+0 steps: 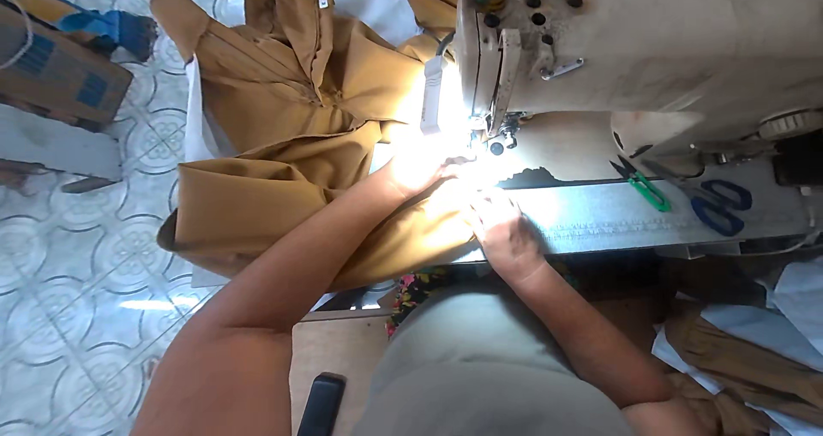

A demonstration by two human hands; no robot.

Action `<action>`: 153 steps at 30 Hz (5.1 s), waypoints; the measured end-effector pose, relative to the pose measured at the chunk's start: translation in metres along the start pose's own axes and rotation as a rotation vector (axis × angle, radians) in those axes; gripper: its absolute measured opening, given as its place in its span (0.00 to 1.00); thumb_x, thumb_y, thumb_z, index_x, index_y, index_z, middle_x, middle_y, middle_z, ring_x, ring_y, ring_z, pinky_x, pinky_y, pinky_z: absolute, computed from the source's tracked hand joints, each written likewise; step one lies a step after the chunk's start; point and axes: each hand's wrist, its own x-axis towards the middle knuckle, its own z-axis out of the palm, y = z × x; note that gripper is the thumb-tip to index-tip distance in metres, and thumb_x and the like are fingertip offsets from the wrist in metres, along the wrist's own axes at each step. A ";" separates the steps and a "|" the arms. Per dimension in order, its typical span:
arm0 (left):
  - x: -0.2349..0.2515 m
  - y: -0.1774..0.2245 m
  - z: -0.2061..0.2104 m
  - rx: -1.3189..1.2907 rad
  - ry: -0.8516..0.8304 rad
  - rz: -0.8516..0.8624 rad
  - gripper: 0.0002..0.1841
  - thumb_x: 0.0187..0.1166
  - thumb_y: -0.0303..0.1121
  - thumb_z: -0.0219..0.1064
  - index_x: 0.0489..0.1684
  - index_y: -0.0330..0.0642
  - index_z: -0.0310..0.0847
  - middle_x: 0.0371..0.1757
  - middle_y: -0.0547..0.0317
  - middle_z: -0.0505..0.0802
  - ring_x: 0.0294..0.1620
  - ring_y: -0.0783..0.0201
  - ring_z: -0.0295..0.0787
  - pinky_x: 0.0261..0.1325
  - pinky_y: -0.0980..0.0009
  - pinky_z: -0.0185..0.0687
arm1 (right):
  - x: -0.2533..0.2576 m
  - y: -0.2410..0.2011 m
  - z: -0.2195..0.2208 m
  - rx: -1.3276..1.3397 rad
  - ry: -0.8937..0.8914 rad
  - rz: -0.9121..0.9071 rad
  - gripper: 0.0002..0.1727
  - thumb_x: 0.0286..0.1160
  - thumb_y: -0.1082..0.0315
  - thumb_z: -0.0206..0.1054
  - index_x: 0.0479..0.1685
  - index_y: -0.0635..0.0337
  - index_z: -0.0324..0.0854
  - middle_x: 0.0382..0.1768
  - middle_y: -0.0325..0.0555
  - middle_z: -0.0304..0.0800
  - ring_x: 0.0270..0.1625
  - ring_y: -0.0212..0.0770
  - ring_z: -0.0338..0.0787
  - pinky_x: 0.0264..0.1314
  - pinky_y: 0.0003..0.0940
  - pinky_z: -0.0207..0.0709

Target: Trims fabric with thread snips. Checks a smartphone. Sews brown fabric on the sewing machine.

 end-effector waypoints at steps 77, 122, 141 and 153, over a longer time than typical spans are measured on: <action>-0.030 0.062 -0.016 0.258 0.060 -0.070 0.10 0.82 0.33 0.62 0.44 0.40 0.88 0.40 0.48 0.92 0.42 0.47 0.92 0.43 0.46 0.86 | 0.047 0.007 0.017 -0.056 -0.036 0.072 0.20 0.83 0.70 0.60 0.71 0.57 0.83 0.72 0.54 0.84 0.74 0.62 0.79 0.65 0.68 0.72; -0.050 0.085 -0.002 0.368 0.056 -0.068 0.15 0.78 0.19 0.66 0.51 0.52 0.93 0.48 0.54 0.94 0.69 0.43 0.84 0.81 0.20 0.45 | 0.028 -0.007 -0.014 0.304 -0.042 0.366 0.09 0.74 0.71 0.70 0.47 0.67 0.84 0.34 0.55 0.91 0.35 0.50 0.94 0.41 0.49 0.87; -0.048 0.116 -0.021 0.561 -0.299 -0.252 0.27 0.80 0.19 0.62 0.72 0.62 0.84 0.78 0.40 0.82 0.85 0.28 0.63 0.77 0.12 0.32 | 0.020 -0.003 -0.007 -0.005 -0.018 0.044 0.08 0.76 0.73 0.67 0.43 0.66 0.90 0.40 0.57 0.93 0.44 0.53 0.96 0.45 0.45 0.90; -0.037 0.079 -0.014 0.360 0.023 -0.208 0.16 0.84 0.28 0.63 0.65 0.53 0.88 0.76 0.46 0.83 0.85 0.31 0.64 0.79 0.16 0.34 | 0.040 0.003 0.004 0.030 0.018 0.069 0.09 0.74 0.75 0.67 0.48 0.68 0.88 0.46 0.62 0.91 0.52 0.58 0.93 0.55 0.50 0.87</action>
